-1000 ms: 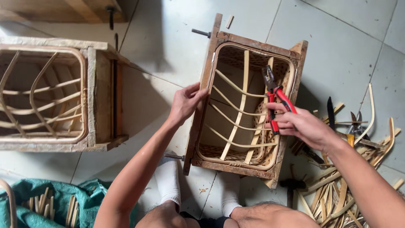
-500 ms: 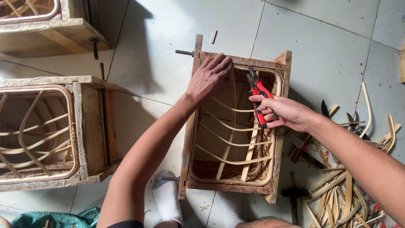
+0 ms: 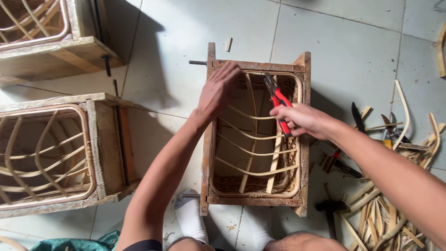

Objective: The person sits on the floor and assembles a rectangular basket using a wooden mold. They insert curved bamboo strips into the mold, secure them with a hammer and pliers, apply glue along the edges, and trim excess material with a knife.

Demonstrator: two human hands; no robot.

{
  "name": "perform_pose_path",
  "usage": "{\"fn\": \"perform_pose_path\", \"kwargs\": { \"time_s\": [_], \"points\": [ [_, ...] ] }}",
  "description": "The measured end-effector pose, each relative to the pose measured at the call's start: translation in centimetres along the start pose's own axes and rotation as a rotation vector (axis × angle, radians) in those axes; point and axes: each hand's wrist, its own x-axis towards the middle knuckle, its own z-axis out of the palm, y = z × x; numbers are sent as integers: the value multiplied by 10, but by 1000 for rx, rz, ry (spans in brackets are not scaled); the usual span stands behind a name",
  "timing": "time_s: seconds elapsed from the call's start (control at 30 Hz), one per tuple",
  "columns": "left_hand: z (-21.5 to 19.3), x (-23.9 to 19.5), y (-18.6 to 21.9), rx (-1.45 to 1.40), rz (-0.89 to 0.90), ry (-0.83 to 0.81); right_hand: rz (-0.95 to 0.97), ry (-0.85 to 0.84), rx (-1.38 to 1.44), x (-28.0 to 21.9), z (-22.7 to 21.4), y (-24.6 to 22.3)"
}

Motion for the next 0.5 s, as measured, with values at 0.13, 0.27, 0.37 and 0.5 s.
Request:
{"fn": "perform_pose_path", "kwargs": {
  "time_s": [0.13, 0.27, 0.37, 0.5],
  "points": [
    [-6, -49, -2, -726, -492, 298, -169, 114, -24, -24, 9, 17],
    [-3, -60, 4, -1201, -732, 303, -471, 238, 75, -10, 23, 11],
    [-5, -61, 7, -1207, -716, 340, -440, 258, -161, 22, 36, -11],
    [-3, -64, 11, -1282, -692, 387, -363, 181, -181, 41, 48, -29]
  ]
}}
